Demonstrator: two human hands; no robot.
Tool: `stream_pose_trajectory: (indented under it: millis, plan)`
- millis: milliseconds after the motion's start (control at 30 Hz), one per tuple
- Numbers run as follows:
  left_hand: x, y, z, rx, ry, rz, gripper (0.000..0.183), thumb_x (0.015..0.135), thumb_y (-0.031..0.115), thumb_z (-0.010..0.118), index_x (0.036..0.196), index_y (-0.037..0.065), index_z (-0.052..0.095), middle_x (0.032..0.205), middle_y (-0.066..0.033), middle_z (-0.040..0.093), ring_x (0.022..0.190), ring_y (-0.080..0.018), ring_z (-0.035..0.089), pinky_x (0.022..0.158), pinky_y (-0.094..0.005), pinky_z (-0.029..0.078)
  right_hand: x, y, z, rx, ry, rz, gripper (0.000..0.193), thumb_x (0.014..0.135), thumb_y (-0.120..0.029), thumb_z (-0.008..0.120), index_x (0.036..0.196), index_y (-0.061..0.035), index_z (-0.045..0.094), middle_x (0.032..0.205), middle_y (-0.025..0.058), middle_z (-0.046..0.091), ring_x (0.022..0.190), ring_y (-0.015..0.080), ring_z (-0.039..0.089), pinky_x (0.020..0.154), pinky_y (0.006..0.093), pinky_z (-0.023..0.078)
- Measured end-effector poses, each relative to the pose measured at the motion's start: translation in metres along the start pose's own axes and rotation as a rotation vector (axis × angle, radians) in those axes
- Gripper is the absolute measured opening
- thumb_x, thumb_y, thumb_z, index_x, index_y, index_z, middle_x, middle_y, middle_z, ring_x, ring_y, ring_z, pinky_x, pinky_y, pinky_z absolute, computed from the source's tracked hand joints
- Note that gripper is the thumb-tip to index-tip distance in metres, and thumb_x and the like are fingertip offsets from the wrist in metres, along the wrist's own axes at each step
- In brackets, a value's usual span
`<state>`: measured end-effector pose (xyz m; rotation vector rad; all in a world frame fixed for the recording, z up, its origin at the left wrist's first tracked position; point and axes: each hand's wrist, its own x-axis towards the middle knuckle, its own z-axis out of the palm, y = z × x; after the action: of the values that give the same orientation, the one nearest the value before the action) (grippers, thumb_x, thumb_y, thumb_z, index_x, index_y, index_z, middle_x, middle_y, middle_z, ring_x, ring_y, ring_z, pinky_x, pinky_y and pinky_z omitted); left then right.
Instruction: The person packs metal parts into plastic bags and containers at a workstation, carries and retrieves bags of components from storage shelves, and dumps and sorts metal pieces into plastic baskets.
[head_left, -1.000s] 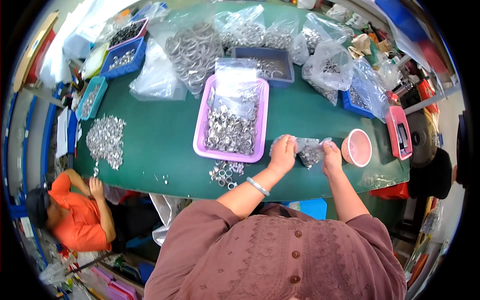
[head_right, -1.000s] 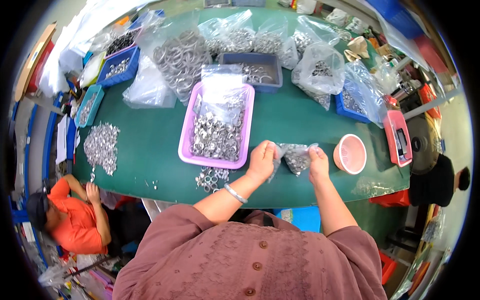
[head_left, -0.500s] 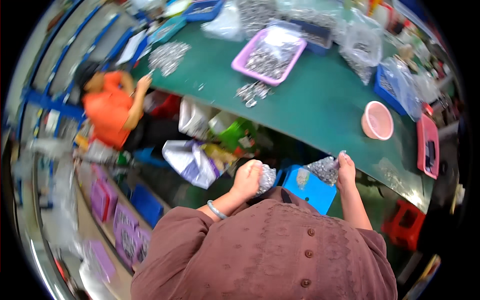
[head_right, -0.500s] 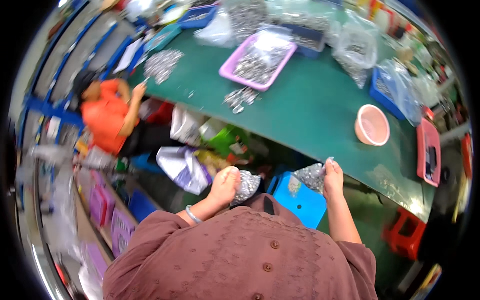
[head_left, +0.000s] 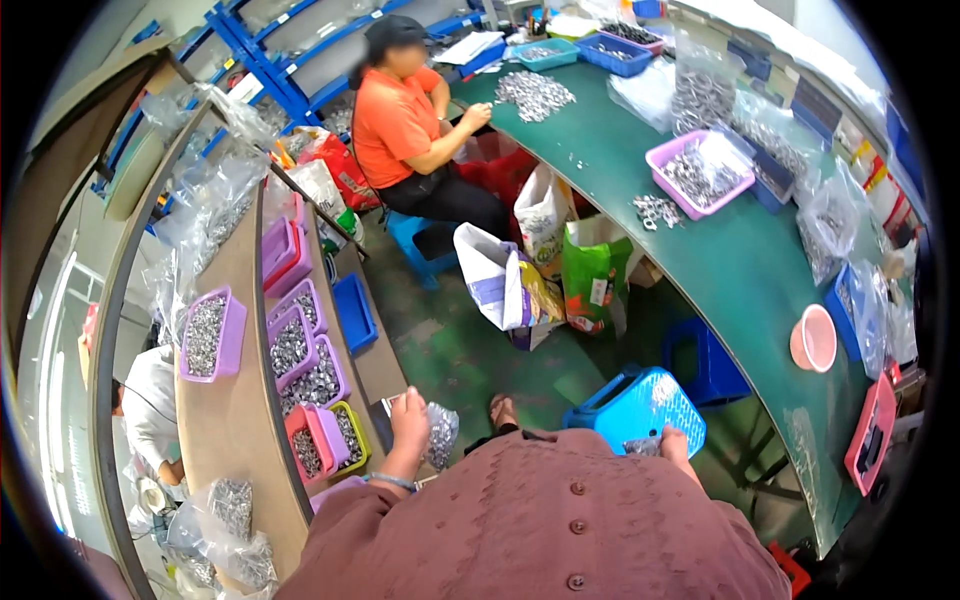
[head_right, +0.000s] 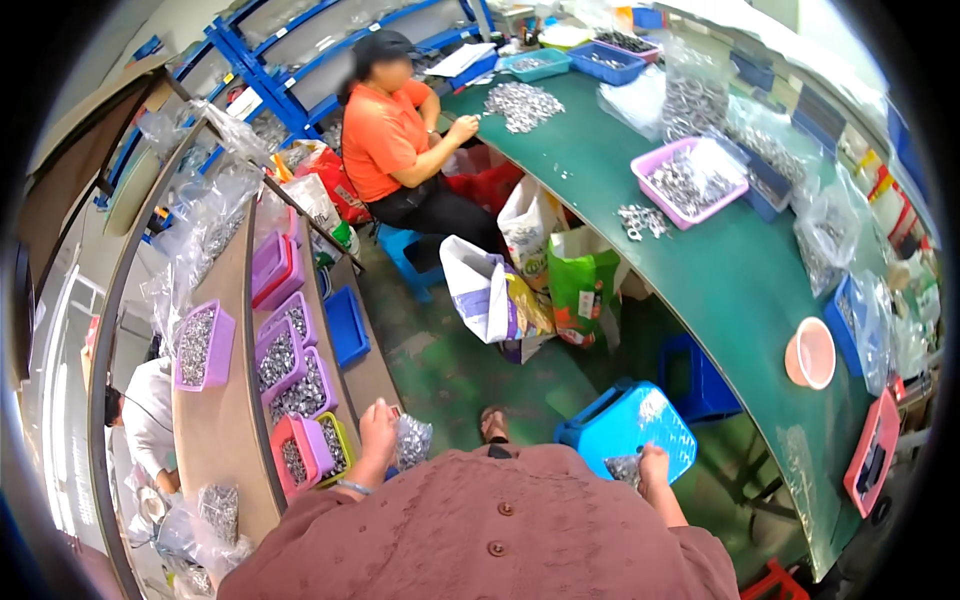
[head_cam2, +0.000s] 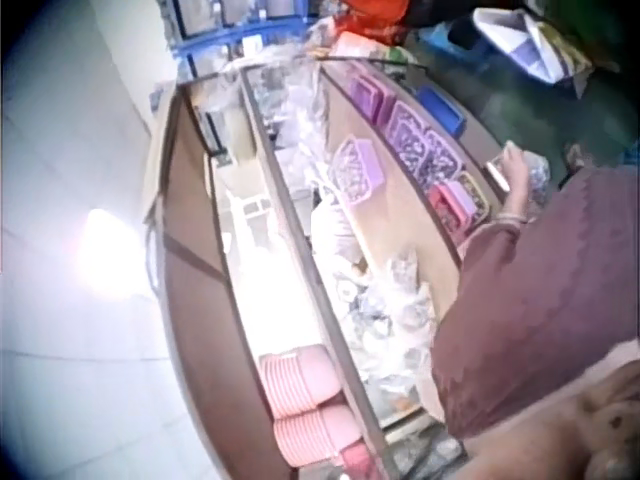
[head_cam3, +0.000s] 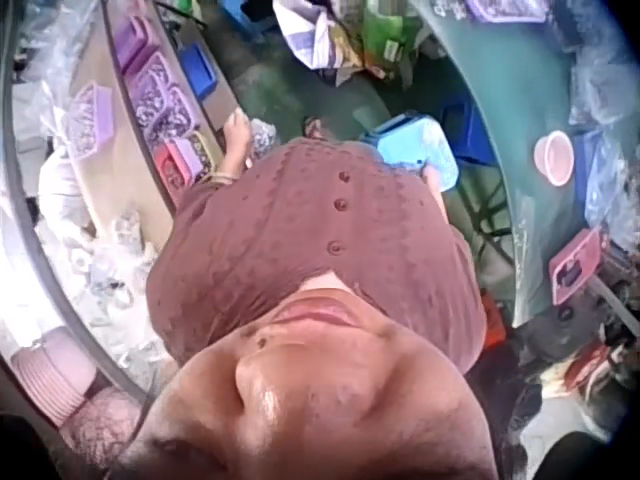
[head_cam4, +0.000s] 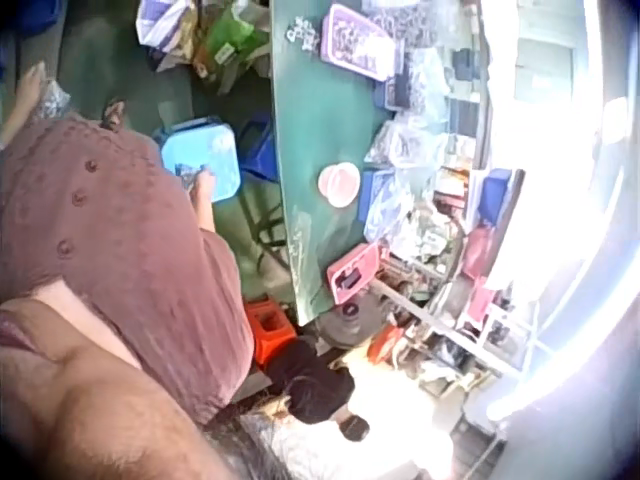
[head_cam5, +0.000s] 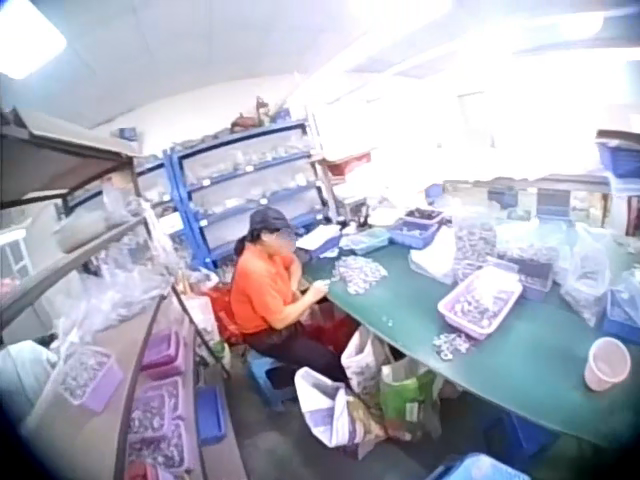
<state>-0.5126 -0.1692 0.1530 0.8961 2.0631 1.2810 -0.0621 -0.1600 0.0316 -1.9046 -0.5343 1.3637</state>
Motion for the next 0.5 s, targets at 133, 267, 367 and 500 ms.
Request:
stream_pose_trajectory:
  millis: [133, 267, 367, 500]
  plan:
    - [0.014, -0.007, -0.019, -0.268, 0.086, -0.175, 0.034, 0.089, 0.026, 0.038, 0.06, 0.008, 0.043, 0.052, 0.0012, 0.04, 0.047, -0.009, 0.037, 0.044, -0.0246, 0.029, 0.003, -0.028, 0.05, -0.153, -0.052, -0.088, 0.022, 0.082, -0.018, 0.046, 0.068, -0.0031, 0.051, 0.06, 0.0044, 0.047, 0.055, 0.0145, 0.044, 0.049, 0.032, 0.035]
    - [0.056, -0.016, -0.027, -0.33, 0.186, -0.222, 0.033, 0.089, 0.027, 0.038, 0.062, 0.009, 0.044, 0.05, 0.0017, 0.038, 0.042, -0.0084, 0.034, 0.039, -0.0243, 0.027, -0.004, -0.074, 0.123, -0.364, -0.13, -0.129, 0.022, 0.082, -0.019, 0.046, 0.066, -0.0039, 0.05, 0.06, 0.0035, 0.047, 0.055, 0.0128, 0.041, 0.05, 0.0319, 0.035]
    - [0.104, -0.024, -0.03, -0.454, 0.092, -0.306, 0.034, 0.089, 0.028, 0.037, 0.062, 0.009, 0.043, 0.053, 0.0004, 0.039, 0.046, -0.0096, 0.036, 0.043, -0.0248, 0.03, 0.011, -0.094, 0.184, -0.325, -0.236, -0.257, 0.024, 0.083, -0.021, 0.046, 0.065, -0.0046, 0.049, 0.059, 0.0006, 0.045, 0.054, 0.0111, 0.039, 0.049, 0.0299, 0.034]
    - [0.186, -0.017, -0.029, -0.452, 0.16, -0.311, 0.034, 0.089, 0.028, 0.038, 0.062, 0.008, 0.043, 0.057, -0.0004, 0.041, 0.052, -0.0105, 0.037, 0.048, -0.0257, 0.032, 0.017, -0.139, 0.268, -0.202, -0.342, -0.278, 0.027, 0.085, -0.023, 0.046, 0.065, -0.0057, 0.049, 0.059, -0.0014, 0.044, 0.056, 0.0096, 0.039, 0.052, 0.0265, 0.033]
